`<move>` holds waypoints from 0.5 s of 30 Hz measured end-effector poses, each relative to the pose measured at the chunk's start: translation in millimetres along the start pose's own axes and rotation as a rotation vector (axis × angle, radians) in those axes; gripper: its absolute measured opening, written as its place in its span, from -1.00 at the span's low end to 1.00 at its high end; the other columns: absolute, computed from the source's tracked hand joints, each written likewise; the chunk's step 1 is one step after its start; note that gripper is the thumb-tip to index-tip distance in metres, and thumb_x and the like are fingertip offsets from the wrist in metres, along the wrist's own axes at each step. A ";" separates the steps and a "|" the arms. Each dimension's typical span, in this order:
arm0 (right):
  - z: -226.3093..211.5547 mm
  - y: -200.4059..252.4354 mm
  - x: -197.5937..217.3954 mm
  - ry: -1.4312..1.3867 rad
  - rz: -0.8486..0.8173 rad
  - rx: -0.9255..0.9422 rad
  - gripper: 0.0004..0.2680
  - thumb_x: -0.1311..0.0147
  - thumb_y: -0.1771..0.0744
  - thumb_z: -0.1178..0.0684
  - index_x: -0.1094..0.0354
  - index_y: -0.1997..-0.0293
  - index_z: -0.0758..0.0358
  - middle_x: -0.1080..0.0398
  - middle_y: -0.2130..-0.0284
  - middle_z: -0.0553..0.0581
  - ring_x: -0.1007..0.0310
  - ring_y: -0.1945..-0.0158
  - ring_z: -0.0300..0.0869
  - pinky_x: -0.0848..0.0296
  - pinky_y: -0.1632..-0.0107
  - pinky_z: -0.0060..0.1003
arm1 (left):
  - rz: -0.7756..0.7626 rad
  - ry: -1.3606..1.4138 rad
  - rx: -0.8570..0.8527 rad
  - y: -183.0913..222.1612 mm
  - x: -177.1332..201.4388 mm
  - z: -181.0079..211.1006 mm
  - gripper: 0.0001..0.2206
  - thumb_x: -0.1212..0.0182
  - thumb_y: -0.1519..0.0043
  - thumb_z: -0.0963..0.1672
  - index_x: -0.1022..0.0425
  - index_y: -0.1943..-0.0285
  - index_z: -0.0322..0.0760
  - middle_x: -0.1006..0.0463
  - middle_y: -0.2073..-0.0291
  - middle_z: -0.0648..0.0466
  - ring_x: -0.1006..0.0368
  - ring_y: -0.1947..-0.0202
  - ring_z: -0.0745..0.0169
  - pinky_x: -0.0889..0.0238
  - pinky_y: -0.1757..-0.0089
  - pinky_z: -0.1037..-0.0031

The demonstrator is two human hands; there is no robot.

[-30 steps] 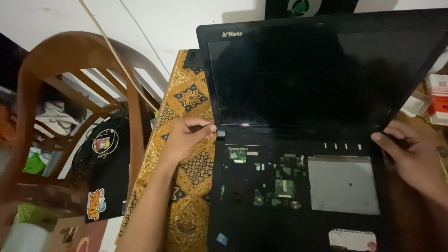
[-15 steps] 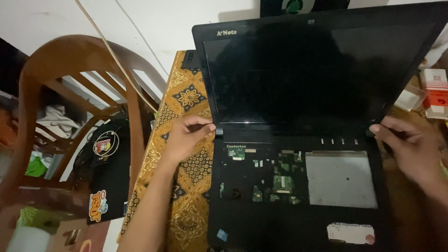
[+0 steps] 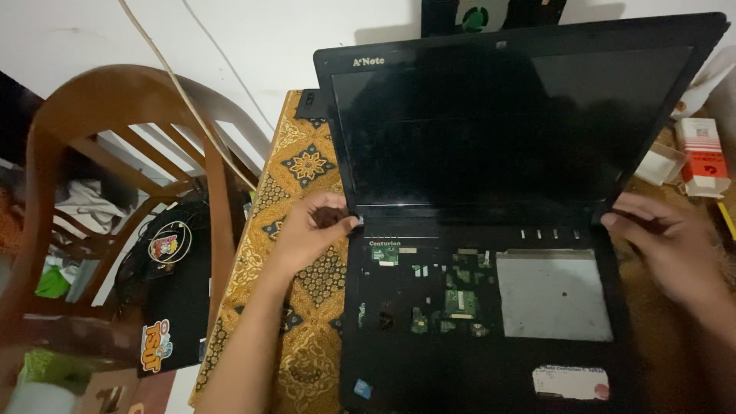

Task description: Disassembling and securing internal components of a laptop, including the hard drive and motherboard, while sorting necessary screws.

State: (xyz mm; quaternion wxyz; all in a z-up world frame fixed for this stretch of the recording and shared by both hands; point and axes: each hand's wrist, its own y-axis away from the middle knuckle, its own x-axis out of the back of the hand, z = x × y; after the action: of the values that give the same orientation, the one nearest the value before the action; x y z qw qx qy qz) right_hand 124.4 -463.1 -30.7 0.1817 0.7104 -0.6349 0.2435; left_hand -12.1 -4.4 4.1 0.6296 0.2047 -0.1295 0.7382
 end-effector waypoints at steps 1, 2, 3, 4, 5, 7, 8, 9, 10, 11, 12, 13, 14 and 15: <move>0.6 -0.7 -0.6 -0.020 -0.008 -0.025 -0.70 -0.18 -0.35 0.23 -0.39 -0.23 0.44 -0.47 -0.08 0.34 -0.45 -0.08 -0.02 -0.36 -0.21 -0.16 | 0.005 -0.030 0.022 0.2 -0.2 1.9 -0.86 -0.41 -0.21 -0.08 -0.50 0.26 -0.09 -0.35 0.52 0.25 -0.15 0.57 0.43 0.00 0.45 0.56; 5.1 -2.3 -1.2 -0.021 -0.007 -0.026 -0.70 -0.18 -0.35 0.23 -0.39 -0.23 0.44 -0.47 -0.08 0.34 -0.45 -0.08 -0.02 -0.36 -0.21 -0.16 | 0.004 -0.031 0.022 -0.1 -1.5 2.1 -0.86 -0.41 -0.21 -0.08 -0.50 0.26 -0.09 -0.35 0.52 0.25 -0.15 0.57 0.43 0.00 0.45 0.56; 9.9 -3.6 -1.6 -0.047 0.002 -0.018 -0.69 -0.19 -0.34 0.23 -0.39 -0.23 0.46 -0.47 -0.09 0.34 -0.44 -0.08 -0.04 -0.35 -0.22 -0.19 | -0.012 -0.023 -0.030 -0.4 -2.9 2.2 -0.87 -0.37 -0.25 -0.10 -0.52 0.32 -0.11 -0.35 0.55 0.24 -0.12 0.61 0.45 0.06 0.49 0.58; 14.7 -5.0 -2.1 -0.073 0.011 -0.011 -0.68 -0.20 -0.33 0.22 -0.38 -0.23 0.47 -0.46 -0.09 0.35 -0.44 -0.09 -0.05 -0.35 -0.23 -0.21 | -0.028 -0.014 -0.082 -0.8 -4.4 2.2 -0.84 -0.32 -0.29 -0.12 -0.54 0.38 -0.14 -0.35 0.57 0.23 -0.09 0.64 0.47 0.13 0.53 0.59; 8.5 -3.7 -1.2 -0.074 0.013 -0.013 -0.68 -0.20 -0.33 0.22 -0.38 -0.23 0.47 -0.46 -0.09 0.35 -0.44 -0.09 -0.05 -0.35 -0.23 -0.21 | -0.030 -0.015 -0.083 -0.6 -5.2 2.3 -0.84 -0.32 -0.29 -0.12 -0.54 0.38 -0.14 -0.35 0.57 0.23 -0.09 0.64 0.47 0.13 0.53 0.59; -3.8 -1.3 0.6 0.034 -0.010 -0.077 -0.66 -0.21 -0.33 0.19 -0.38 -0.25 0.43 -0.45 -0.13 0.33 -0.43 -0.15 -0.01 -0.31 -0.27 -0.14 | 0.002 -0.016 -0.124 -0.1 -6.9 2.2 -0.67 -0.28 -0.31 -0.01 -0.34 0.50 -0.10 -0.14 0.58 0.27 -0.04 0.56 0.44 0.16 0.41 0.52; -9.9 1.1 0.4 0.034 -0.009 -0.079 -0.66 -0.21 -0.33 0.19 -0.38 -0.25 0.43 -0.45 -0.13 0.33 -0.43 -0.15 -0.01 -0.31 -0.27 -0.14 | -0.001 -0.016 -0.124 -1.2 -8.5 0.6 -0.67 -0.28 -0.31 -0.01 -0.34 0.50 -0.10 -0.14 0.58 0.27 -0.04 0.56 0.44 0.16 0.41 0.52; -16.1 3.5 0.0 0.049 0.001 -0.085 -0.65 -0.21 -0.33 0.13 -0.39 -0.25 0.41 -0.45 -0.13 0.34 -0.42 -0.17 0.01 -0.31 -0.28 -0.11 | 0.022 -0.022 -0.111 -2.3 -10.0 -1.1 -0.69 -0.30 -0.30 -0.03 -0.37 0.50 -0.09 -0.18 0.61 0.27 -0.05 0.59 0.46 0.16 0.44 0.54; -22.2 5.9 -0.3 0.063 0.010 -0.091 -0.64 -0.22 -0.33 0.08 -0.39 -0.25 0.40 -0.45 -0.13 0.34 -0.42 -0.20 0.02 -0.31 -0.28 -0.08 | 0.046 -0.028 -0.097 -3.3 -11.5 -2.8 -0.70 -0.33 -0.29 -0.04 -0.39 0.49 -0.08 -0.23 0.63 0.28 -0.06 0.61 0.49 0.15 0.46 0.55; -20.4 6.4 -0.6 0.063 0.011 -0.093 -0.64 -0.22 -0.33 0.08 -0.39 -0.25 0.40 -0.45 -0.13 0.34 -0.42 -0.20 0.02 -0.31 -0.28 -0.08 | 0.044 -0.029 -0.097 -4.3 -14.7 -1.1 -0.70 -0.33 -0.29 -0.04 -0.39 0.49 -0.08 -0.23 0.63 0.28 -0.06 0.61 0.49 0.15 0.46 0.55; -18.6 6.8 -1.0 0.078 0.020 -0.078 -0.65 -0.23 -0.33 0.04 -0.42 -0.23 0.38 -0.47 -0.11 0.30 -0.42 -0.19 0.01 -0.31 -0.27 -0.08 | 0.043 0.072 -0.090 -5.2 -17.9 0.6 -0.86 -0.33 -0.25 -0.05 -0.54 0.28 -0.14 -0.47 0.41 0.20 -0.34 0.40 0.39 -0.15 0.31 0.52; -16.9 7.1 -1.2 0.093 0.030 -0.063 -0.66 -0.24 -0.33 0.01 -0.44 -0.20 0.35 -0.48 -0.09 0.27 -0.42 -0.18 -0.01 -0.32 -0.25 -0.08 | 0.043 0.173 -0.083 -6.4 -21.0 2.4 -0.80 -0.33 -0.21 -0.07 -0.68 0.07 -0.20 -0.72 0.20 0.11 -0.62 0.18 0.30 -0.46 0.16 0.49; -13.0 5.7 -2.4 0.093 0.031 -0.064 -0.66 -0.24 -0.33 0.01 -0.44 -0.20 0.35 -0.48 -0.09 0.27 -0.42 -0.18 -0.01 -0.32 -0.25 -0.08 | 0.041 0.173 -0.084 -7.4 -23.5 3.3 -0.80 -0.33 -0.21 -0.07 -0.68 0.07 -0.20 -0.72 0.20 0.11 -0.62 0.18 0.30 -0.46 0.16 0.49; -9.0 4.5 -3.9 0.059 0.027 -0.045 -0.68 -0.24 -0.33 0.05 -0.45 -0.18 0.34 -0.49 -0.07 0.26 -0.43 -0.16 -0.04 -0.32 -0.26 -0.13 | 0.045 0.194 -0.106 -7.6 -26.0 3.8 -0.78 -0.33 -0.20 -0.09 -0.67 0.03 -0.21 -0.72 0.12 0.10 -0.63 0.12 0.27 -0.47 0.11 0.47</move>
State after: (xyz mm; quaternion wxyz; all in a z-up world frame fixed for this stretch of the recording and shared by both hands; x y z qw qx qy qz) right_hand 118.7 -455.4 -25.9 0.2131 0.6899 -0.6442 0.2524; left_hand -0.9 -27.6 -5.2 0.6323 0.0956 -0.1116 0.7607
